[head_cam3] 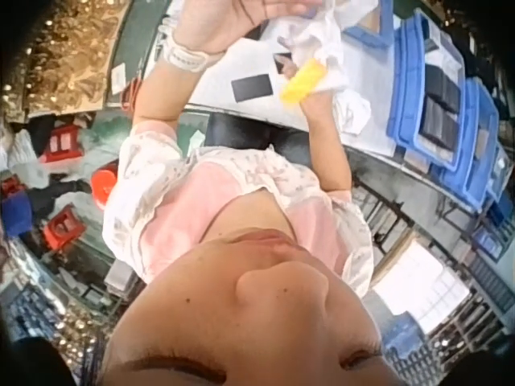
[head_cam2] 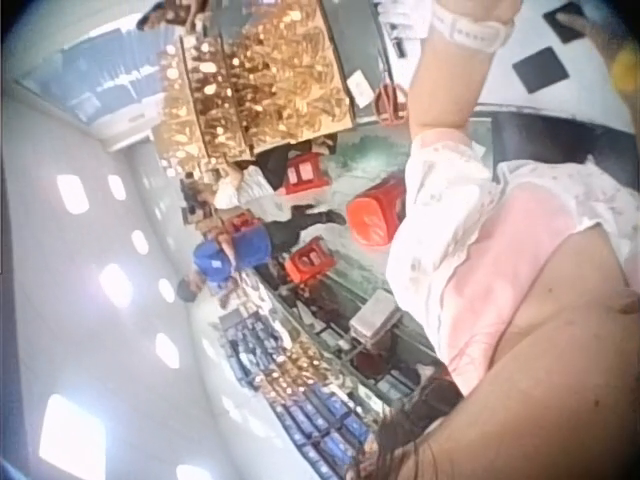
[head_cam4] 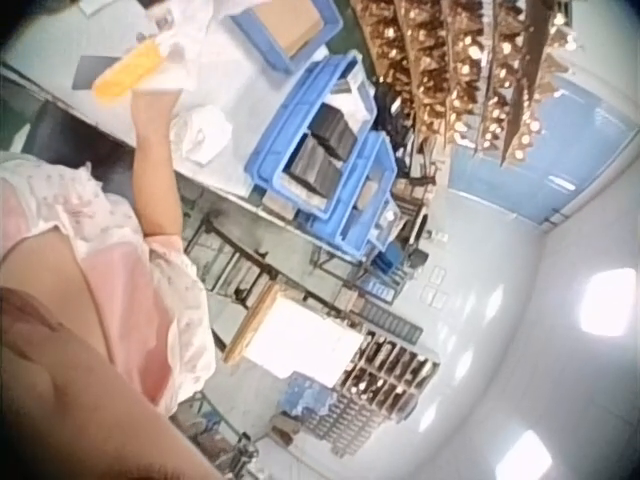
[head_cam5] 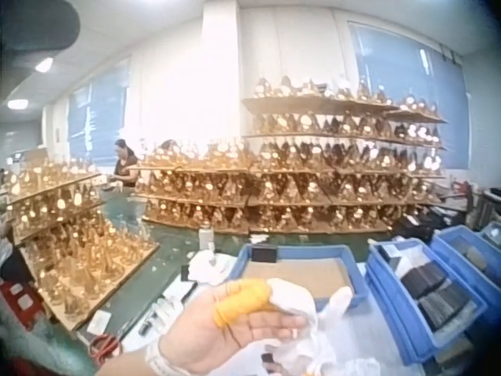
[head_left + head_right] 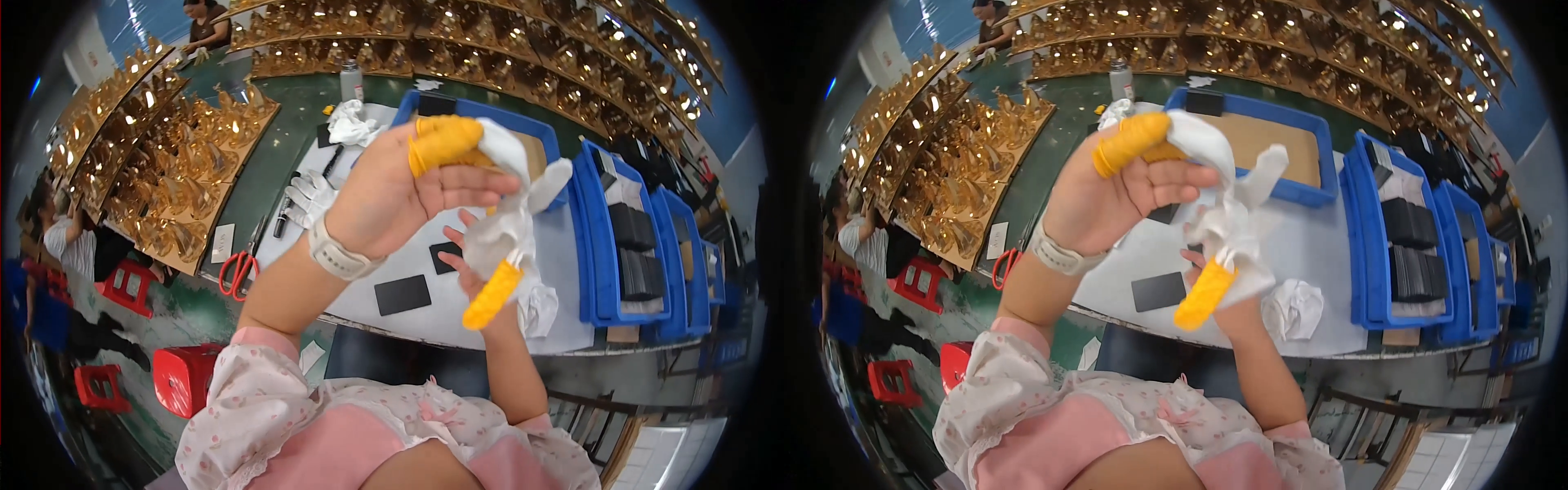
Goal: The person is cleaning and inspecting small black rectangular metal plates using a white cloth while sitting at a workbench.
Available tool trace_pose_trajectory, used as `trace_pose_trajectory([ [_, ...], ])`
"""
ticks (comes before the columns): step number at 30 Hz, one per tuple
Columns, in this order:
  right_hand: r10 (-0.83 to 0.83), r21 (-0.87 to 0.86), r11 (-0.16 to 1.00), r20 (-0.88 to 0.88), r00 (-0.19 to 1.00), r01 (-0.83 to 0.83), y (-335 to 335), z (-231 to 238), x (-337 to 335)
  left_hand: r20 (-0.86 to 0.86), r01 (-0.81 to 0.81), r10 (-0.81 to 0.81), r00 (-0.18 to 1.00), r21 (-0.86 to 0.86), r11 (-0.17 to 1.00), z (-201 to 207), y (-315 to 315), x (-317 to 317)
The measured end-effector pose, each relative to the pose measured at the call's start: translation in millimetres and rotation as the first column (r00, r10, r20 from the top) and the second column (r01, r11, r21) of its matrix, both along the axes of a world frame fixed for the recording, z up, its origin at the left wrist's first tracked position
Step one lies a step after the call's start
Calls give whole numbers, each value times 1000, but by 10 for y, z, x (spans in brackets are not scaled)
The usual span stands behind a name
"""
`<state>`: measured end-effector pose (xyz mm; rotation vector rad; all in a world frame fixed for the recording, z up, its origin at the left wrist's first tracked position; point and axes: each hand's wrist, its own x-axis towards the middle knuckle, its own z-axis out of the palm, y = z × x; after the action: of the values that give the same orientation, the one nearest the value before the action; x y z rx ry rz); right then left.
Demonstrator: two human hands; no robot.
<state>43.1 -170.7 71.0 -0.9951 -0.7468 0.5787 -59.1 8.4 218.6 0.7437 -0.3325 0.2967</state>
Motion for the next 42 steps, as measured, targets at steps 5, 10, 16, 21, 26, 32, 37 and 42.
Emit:
trace_pose_trajectory([
  [5,-370,-99,920,93,924,379,-374,31,96,362,-768,851,381,636,73,-904,-508,41],
  [10,-412,-110,894,172,895,433,-495,-19,29,-141,-286,708,692,847,449,-1287,-1159,-159],
  [16,-301,-47,954,-200,933,297,-482,-15,-38,-90,-244,633,769,874,421,-1648,-971,-187],
  [21,-276,3,956,-320,906,292,-436,-57,-35,-289,-121,523,802,779,615,-1690,-865,-302],
  [26,-154,132,955,-548,822,267,-516,-63,246,-273,-156,481,833,718,678,-1809,-721,-506],
  [32,-124,-144,965,489,863,221,-630,-78,565,-324,-257,545,774,625,737,-1690,-381,-736],
  [37,-675,193,730,355,647,655,-644,108,126,35,-427,851,523,875,226,-1564,35,-897],
  [42,-363,328,921,919,153,212,-931,254,463,356,-405,934,43,860,-309,-1506,724,-1030],
])
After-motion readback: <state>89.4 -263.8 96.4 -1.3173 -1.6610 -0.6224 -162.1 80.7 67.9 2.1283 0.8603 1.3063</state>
